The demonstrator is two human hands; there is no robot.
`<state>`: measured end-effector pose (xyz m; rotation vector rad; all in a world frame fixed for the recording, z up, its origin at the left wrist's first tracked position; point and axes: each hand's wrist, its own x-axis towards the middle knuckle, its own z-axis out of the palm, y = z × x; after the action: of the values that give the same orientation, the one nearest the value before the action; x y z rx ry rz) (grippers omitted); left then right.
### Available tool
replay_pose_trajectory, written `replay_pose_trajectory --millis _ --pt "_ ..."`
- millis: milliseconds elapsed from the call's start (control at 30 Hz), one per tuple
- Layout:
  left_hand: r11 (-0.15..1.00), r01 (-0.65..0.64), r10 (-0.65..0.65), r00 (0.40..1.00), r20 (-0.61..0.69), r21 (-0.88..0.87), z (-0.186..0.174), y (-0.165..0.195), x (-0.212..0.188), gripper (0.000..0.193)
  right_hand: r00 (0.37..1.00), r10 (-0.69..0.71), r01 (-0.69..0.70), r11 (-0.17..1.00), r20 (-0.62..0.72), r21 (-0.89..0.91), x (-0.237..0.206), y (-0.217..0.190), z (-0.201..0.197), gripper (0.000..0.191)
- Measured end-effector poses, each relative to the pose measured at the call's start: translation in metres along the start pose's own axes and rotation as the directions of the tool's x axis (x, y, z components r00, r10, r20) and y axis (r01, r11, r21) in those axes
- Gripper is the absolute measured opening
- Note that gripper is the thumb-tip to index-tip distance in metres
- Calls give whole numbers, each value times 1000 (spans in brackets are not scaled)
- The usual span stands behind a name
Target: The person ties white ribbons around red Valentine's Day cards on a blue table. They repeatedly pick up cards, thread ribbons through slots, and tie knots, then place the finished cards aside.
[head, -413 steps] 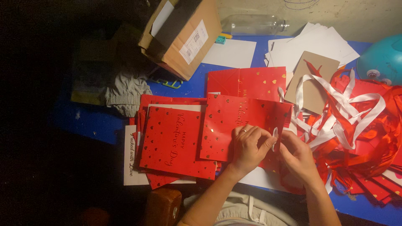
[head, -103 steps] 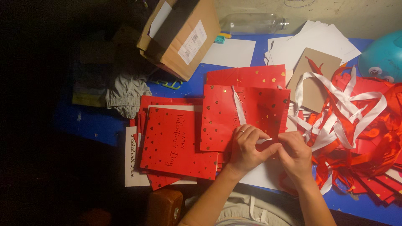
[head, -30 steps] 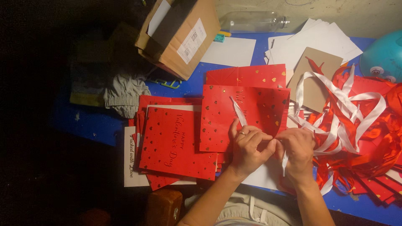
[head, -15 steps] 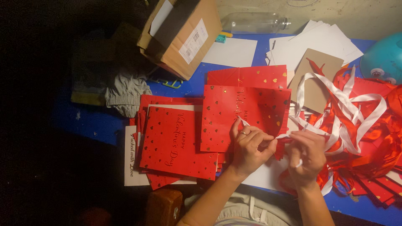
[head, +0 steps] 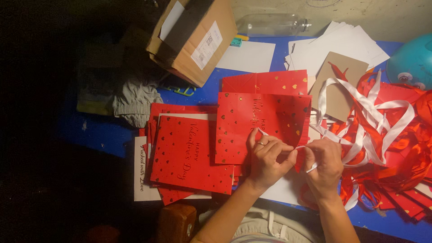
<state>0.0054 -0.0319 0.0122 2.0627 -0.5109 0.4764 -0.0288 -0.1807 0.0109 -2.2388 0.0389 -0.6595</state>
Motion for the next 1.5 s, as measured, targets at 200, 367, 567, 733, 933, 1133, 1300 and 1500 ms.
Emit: replay_pose_trajectory --millis 200,367,567,733,933,1133,1300,1500 --pt "1000 -2 2 1000 7 -3 -1 -1 0 12 983 -166 169 985 74 -29 5 -3 -1 27" --pt "1000 2 -2 1000 8 -5 0 0 0 12 994 -87 87 996 60 -7 0 2 1 20" --pt "1000 13 -13 1000 14 -8 -1 0 -1 12 995 83 -71 980 -59 184 -6 7 0 22" --pt "1000 21 -21 1000 13 -12 0 -1 -2 12 994 -89 89 996 56 5 0 1 1 28" --pt "1000 17 -17 1000 12 -7 1 -3 -3 13 989 -106 111 993 107 -42 1 5 2 21" --pt "1000 26 -26 1000 18 -4 2 -3 -4 12 989 141 -135 981 -38 136 -5 6 2 16" --pt "1000 25 -25 999 31 -9 2 -4 -4 12 998 -34 29 995 48 98 -1 0 1 31" --pt "1000 20 -19 1000 23 -10 2 -4 -4 12 988 -86 93 994 125 -51 -1 6 2 24"
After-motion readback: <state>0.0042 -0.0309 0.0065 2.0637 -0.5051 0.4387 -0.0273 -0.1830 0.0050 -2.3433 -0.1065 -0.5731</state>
